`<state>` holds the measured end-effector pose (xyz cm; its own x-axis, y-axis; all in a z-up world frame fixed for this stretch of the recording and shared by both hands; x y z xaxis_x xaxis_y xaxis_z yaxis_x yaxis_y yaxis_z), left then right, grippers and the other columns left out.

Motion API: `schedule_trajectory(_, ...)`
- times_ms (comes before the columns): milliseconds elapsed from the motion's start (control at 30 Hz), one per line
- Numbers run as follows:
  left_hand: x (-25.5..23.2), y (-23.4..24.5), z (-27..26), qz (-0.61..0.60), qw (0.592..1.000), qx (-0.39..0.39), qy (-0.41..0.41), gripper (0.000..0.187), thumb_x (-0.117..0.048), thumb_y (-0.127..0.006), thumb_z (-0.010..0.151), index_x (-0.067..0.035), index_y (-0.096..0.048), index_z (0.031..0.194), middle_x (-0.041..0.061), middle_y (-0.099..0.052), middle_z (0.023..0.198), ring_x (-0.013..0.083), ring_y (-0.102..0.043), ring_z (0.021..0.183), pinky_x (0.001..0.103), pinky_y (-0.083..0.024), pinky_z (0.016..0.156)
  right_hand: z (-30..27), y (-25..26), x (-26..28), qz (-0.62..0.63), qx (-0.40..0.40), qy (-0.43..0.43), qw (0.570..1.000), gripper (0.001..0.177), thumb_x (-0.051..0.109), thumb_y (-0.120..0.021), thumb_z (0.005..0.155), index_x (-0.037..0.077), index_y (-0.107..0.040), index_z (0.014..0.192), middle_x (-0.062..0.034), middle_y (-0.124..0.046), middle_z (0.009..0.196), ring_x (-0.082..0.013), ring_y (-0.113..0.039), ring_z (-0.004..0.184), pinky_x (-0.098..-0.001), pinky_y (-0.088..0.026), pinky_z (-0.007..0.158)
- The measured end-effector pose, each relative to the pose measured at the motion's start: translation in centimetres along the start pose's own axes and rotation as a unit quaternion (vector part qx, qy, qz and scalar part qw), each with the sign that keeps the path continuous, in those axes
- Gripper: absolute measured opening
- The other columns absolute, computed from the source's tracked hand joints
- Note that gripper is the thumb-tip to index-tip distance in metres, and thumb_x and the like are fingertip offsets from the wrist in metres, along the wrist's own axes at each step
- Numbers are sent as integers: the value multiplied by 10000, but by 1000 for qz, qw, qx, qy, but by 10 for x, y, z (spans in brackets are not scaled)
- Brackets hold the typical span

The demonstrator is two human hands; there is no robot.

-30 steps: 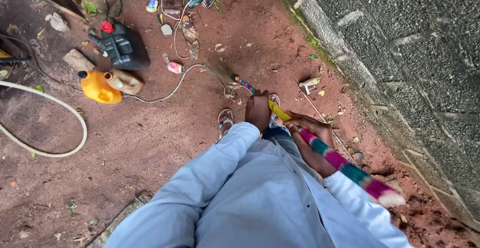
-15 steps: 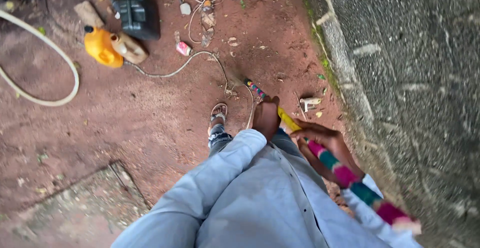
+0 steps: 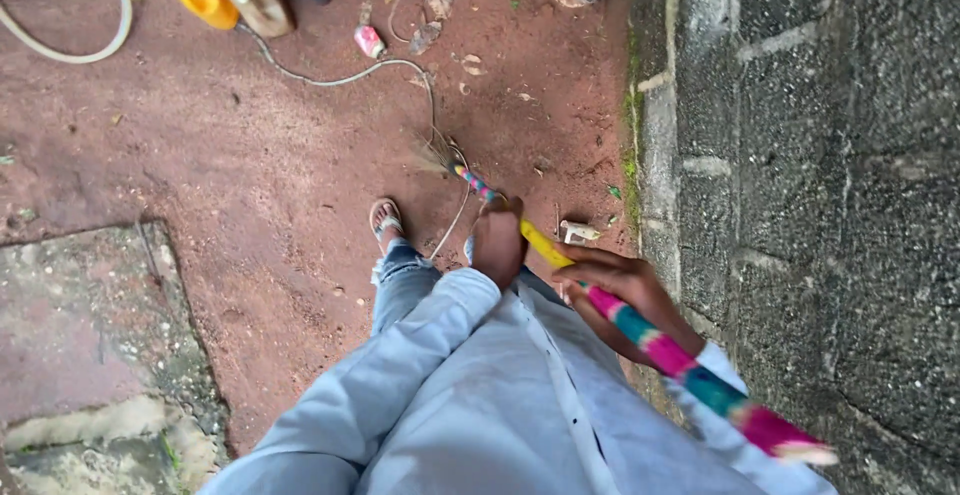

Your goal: Sweep debris and leaves from a dirt yard area using a broom.

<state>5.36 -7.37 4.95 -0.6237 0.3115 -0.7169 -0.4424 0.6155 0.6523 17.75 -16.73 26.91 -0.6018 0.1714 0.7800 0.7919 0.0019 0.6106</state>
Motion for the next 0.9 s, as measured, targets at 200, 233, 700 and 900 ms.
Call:
schedule_trajectory(200, -6, -1, -13, 7, 998, 43, -45, 215, -27, -672, 774, -20, -641, 987, 262, -685, 927, 455, -695, 837, 541, -549, 743, -1, -3, 5, -4, 26, -59, 998, 159, 87, -724, 856, 60, -772, 1005, -153, -767, 1132, -286, -775, 971, -373, -609, 856)
schedule_trajectory(233, 9, -4, -13, 6, 998, 44, -46, 215, -27, -672, 774, -20, -641, 987, 262, -685, 927, 455, -695, 837, 541, -549, 743, 4, -10, 3, -5, 26, -60, 998, 159, 87, -724, 856, 60, -772, 1005, -153, -767, 1132, -286, -775, 971, -373, -609, 856)
schedule_trajectory(700, 31, 40, -31, -27, 999, 4, -36, 140, -14, -634, 798, -12, -649, 937, 245, -690, 852, 437, -704, 803, 532, -559, 714, 27, -42, 48, 11, 48, -126, 991, 161, 69, -717, 866, 55, -793, 1008, -136, -791, 1106, -237, -783, 994, -330, -596, 883)
schedule_trajectory(900, 71, 36, -46, 5, 998, 8, 57, 155, 2, -615, 841, -10, -650, 991, 243, -694, 886, 438, -709, 800, 532, -566, 670, 17, -65, 58, 83, 3, -74, 994, 145, 47, -687, 912, 31, -779, 1024, -164, -774, 1172, -220, -762, 1067, -320, -581, 917)
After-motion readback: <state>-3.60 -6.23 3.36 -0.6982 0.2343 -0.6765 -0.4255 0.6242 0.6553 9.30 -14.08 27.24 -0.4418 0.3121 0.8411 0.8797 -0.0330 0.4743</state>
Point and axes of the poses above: each hand's wrist, its own z-axis towards the middle knuckle, its own y-axis out of the back of the hand, x = y × z, the point moved 1 cm from there along z, towards the middle knuckle
